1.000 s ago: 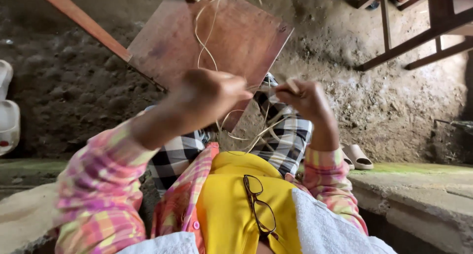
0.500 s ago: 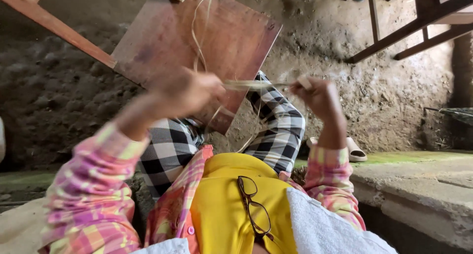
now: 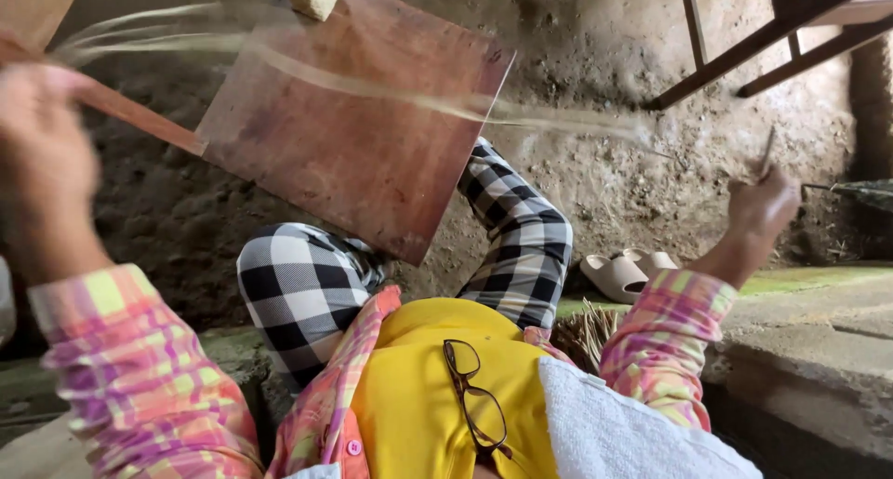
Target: Smoothing thin bamboo strips by pulling them through a wooden scraping tool to prepare them for crafting.
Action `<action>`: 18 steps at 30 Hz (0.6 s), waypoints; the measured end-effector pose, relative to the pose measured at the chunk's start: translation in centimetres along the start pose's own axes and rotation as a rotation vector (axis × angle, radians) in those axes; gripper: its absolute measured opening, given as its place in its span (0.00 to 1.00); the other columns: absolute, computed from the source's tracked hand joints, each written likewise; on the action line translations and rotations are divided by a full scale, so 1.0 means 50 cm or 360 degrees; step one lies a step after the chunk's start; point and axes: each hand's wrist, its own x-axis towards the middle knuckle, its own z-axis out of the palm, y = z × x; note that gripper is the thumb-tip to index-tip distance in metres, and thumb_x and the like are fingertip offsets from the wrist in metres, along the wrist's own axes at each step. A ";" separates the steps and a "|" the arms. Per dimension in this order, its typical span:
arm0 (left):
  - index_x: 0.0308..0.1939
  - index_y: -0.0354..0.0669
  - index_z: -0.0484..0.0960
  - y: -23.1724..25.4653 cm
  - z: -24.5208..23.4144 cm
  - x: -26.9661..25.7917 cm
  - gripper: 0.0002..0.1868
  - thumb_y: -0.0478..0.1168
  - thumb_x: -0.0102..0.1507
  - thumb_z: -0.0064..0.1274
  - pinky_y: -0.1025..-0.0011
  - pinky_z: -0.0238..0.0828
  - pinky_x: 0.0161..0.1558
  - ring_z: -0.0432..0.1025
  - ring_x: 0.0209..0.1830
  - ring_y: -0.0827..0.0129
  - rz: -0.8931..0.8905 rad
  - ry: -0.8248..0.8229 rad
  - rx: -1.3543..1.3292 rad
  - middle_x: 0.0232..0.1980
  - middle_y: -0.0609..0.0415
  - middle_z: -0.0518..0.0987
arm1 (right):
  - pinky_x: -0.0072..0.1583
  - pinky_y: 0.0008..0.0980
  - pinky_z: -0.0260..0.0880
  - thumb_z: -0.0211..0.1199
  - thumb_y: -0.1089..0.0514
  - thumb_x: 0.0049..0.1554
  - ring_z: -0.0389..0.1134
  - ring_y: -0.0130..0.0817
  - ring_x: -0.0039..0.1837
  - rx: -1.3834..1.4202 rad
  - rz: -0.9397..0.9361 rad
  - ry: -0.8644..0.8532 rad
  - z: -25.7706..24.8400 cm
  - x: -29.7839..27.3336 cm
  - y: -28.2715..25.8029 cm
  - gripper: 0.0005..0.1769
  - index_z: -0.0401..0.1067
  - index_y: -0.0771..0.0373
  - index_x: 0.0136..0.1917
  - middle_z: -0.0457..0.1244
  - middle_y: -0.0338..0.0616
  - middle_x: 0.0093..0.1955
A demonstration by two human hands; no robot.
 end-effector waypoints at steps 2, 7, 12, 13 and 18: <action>0.55 0.34 0.90 0.156 0.003 0.006 0.11 0.21 0.77 0.55 0.64 0.56 0.21 0.60 0.20 0.64 -0.0055 -0.0231 0.0047 0.32 0.49 0.75 | 0.58 0.51 0.71 0.74 0.69 0.55 0.66 0.56 0.56 -0.0481 -0.0160 0.0101 -0.013 0.039 0.047 0.24 0.67 0.68 0.61 0.60 0.62 0.60; 0.46 0.37 0.83 0.385 0.139 -0.012 0.06 0.34 0.68 0.53 0.61 0.67 0.28 0.72 0.25 0.58 0.0257 -0.0927 -0.0409 0.36 0.46 0.83 | 0.47 0.35 0.66 0.59 0.67 0.62 0.63 0.34 0.45 0.1459 -0.0003 0.0213 0.038 -0.078 -0.073 0.05 0.75 0.62 0.51 0.65 0.45 0.47; 0.42 0.59 0.74 0.459 0.252 -0.056 0.07 0.52 0.70 0.46 0.63 0.69 0.42 0.80 0.30 0.67 0.0871 -0.0978 0.0261 0.25 0.65 0.80 | 0.43 0.33 0.67 0.58 0.49 0.59 0.67 0.33 0.32 0.2075 0.0001 -0.0542 0.203 -0.203 -0.142 0.13 0.75 0.55 0.36 0.65 0.43 0.30; 0.42 0.58 0.72 0.470 0.264 -0.063 0.05 0.48 0.70 0.45 0.63 0.66 0.40 0.78 0.27 0.66 0.0979 -0.0902 0.0280 0.24 0.64 0.79 | 0.51 0.36 0.69 0.56 0.51 0.60 0.69 0.34 0.38 0.1942 0.0143 -0.0654 0.200 -0.266 -0.206 0.15 0.76 0.57 0.36 0.66 0.42 0.32; 0.44 0.53 0.78 0.523 0.266 -0.064 0.06 0.36 0.65 0.48 0.63 0.58 0.30 0.69 0.16 0.64 0.1242 -0.0793 0.0282 0.19 0.59 0.73 | 0.70 0.41 0.57 0.35 0.49 0.67 0.62 0.44 0.65 0.1134 -0.1338 -0.0914 0.333 -0.398 -0.250 0.32 0.80 0.64 0.57 0.71 0.50 0.59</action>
